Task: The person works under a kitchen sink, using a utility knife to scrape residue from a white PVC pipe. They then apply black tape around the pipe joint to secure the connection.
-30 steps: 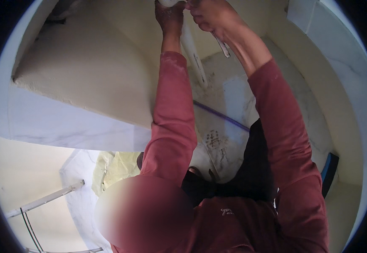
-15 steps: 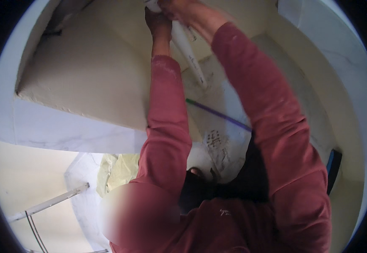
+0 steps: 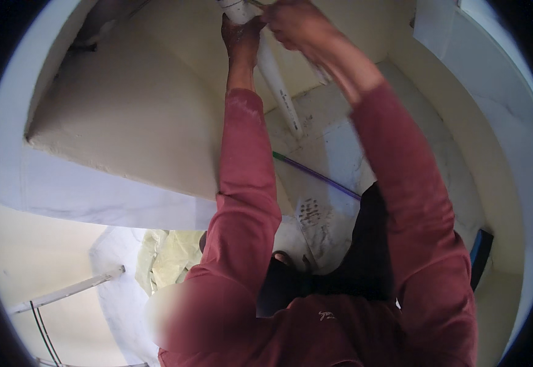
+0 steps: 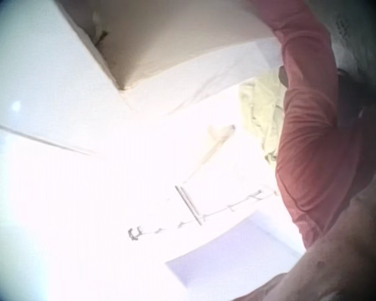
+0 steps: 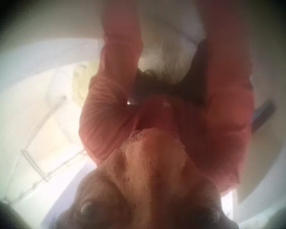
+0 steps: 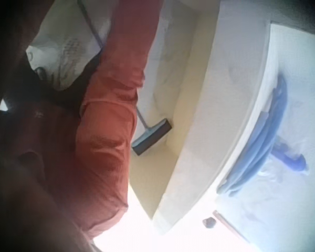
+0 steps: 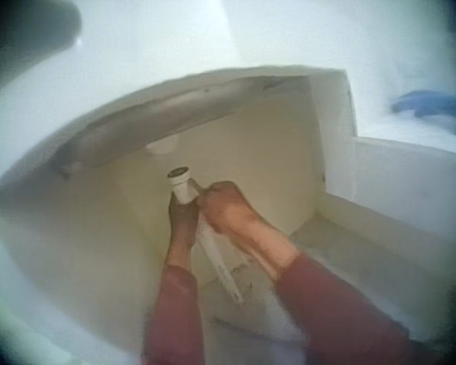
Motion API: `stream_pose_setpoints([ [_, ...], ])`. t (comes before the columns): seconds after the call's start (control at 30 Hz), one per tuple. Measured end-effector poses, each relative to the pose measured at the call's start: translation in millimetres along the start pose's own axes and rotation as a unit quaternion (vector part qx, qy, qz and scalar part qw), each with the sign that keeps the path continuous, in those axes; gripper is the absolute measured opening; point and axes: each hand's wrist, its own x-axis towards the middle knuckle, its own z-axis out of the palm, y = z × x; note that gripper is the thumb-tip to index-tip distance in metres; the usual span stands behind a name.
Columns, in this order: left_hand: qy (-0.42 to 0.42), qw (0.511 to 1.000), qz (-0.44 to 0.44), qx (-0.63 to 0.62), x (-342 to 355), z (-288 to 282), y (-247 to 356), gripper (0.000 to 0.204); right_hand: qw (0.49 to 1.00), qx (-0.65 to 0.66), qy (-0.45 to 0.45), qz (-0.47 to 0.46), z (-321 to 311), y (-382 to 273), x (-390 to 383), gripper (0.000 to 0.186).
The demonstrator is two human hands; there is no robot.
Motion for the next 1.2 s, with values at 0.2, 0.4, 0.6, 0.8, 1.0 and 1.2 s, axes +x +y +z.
stream_pose_setpoints([
  [0.2,0.005,1.000,-0.006,0.013,0.2,11.3,4.4,0.041,0.717,-0.683,-0.097,-0.104,24.8,-24.0,73.5,0.026],
  [0.4,-0.014,0.996,-0.013,0.090,5.6,3.6,-2.9,0.047,0.638,-0.683,-0.028,-0.354,-20.9,49.6,77.3,0.022],
  [0.6,-0.031,0.997,0.047,-0.053,13.3,-8.6,-13.4,0.044,0.958,-0.287,0.024,0.011,8.1,-21.2,33.4,0.023],
  [0.8,-0.026,0.998,-0.005,0.053,-1.7,-12.5,8.3,0.042,0.984,-0.035,-0.081,-0.155,-22.3,13.1,0.0,0.025],
  [1.0,-0.004,0.999,0.022,-0.028,13.3,-25.5,-4.7,0.042,0.984,-0.168,-0.040,-0.048,10.1,-17.4,17.0,0.025],
  [1.2,-0.011,0.998,-0.045,0.040,-2.8,0.0,5.7,0.043,0.990,-0.110,-0.035,-0.084,-5.2,-1.6,36.8,0.033],
])
